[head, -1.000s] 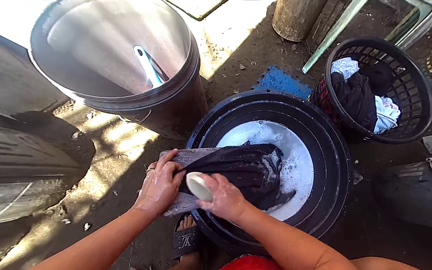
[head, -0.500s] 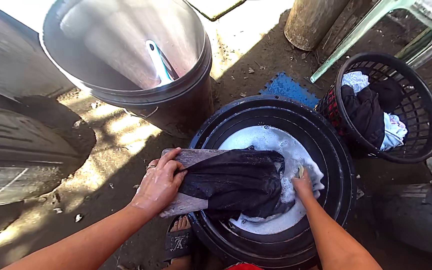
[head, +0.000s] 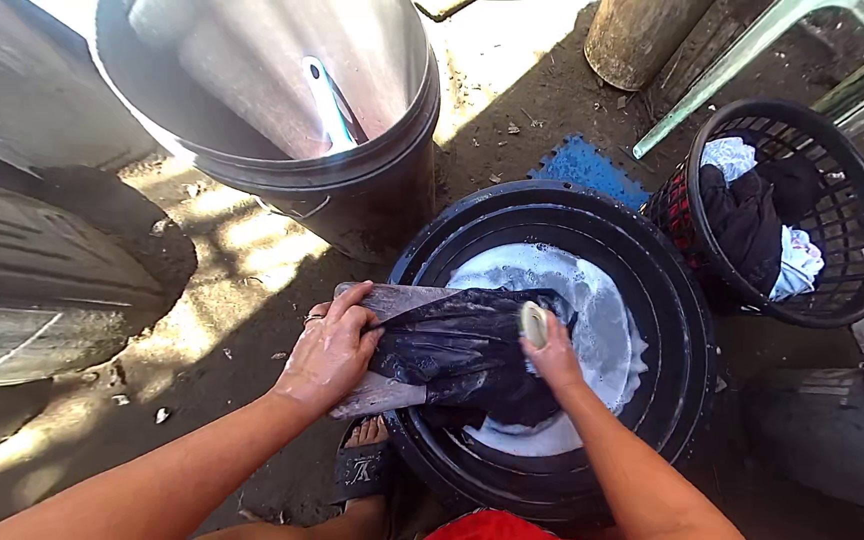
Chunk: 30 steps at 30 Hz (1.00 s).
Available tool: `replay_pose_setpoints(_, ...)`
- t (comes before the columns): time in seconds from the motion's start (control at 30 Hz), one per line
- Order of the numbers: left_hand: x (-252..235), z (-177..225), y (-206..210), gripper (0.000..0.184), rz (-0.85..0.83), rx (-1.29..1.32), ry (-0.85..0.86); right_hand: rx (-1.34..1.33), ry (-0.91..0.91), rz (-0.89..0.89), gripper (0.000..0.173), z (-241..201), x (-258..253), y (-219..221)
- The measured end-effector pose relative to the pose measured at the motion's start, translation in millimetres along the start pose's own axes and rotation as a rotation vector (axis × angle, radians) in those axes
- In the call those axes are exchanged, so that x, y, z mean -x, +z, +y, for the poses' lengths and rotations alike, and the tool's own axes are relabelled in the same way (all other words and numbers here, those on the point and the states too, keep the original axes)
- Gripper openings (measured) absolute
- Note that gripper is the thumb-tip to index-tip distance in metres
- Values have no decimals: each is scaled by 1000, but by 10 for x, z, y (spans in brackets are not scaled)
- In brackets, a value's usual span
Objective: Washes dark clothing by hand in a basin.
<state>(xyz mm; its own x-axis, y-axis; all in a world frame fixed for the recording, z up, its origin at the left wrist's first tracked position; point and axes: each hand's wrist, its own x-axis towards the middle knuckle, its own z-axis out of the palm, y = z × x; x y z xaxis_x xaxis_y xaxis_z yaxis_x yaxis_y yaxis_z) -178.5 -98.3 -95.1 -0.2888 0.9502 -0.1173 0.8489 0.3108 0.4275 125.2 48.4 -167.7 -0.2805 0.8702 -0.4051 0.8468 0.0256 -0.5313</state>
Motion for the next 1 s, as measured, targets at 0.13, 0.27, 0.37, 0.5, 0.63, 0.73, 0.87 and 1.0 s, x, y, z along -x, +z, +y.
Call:
replay_pose_setpoints(0.13, -20, -2, -11, 14, -8, 14, 4, -4, -23, 22, 83, -353, -2, 25)
replay_pose_setpoints(0.27, 11, 1, -12, 14, -25, 29, -12, -136, -399, -174, 81, -1507, 659, 371)
replay_pose_setpoints(0.37, 0, 1, -30, 15, -23, 30, 10, -60, -278, -99, 78, -1024, 492, 307)
replay_pose_setpoints(0.5, -10, -3, -23, 18, -37, 29, 0, 19, 87, 58, 83, -3, -7, 61)
replay_pose_setpoints(0.63, -34, -4, -21, 18, -37, 37, -9, -53, -181, -63, 83, -984, 409, 214)
replay_pose_setpoints(0.73, -13, -6, -30, 19, -20, 27, 14, -93, -428, -158, 75, -1424, 717, 386)
replay_pose_setpoints(0.87, -30, -26, -20, 21, 32, -76, 65, 13, -41, -10, 78, -317, 157, 55)
replay_pose_setpoints(1.0, -33, 24, -44, 25, 49, -172, 194, 82, 205, 15, 83, 307, -169, -264)
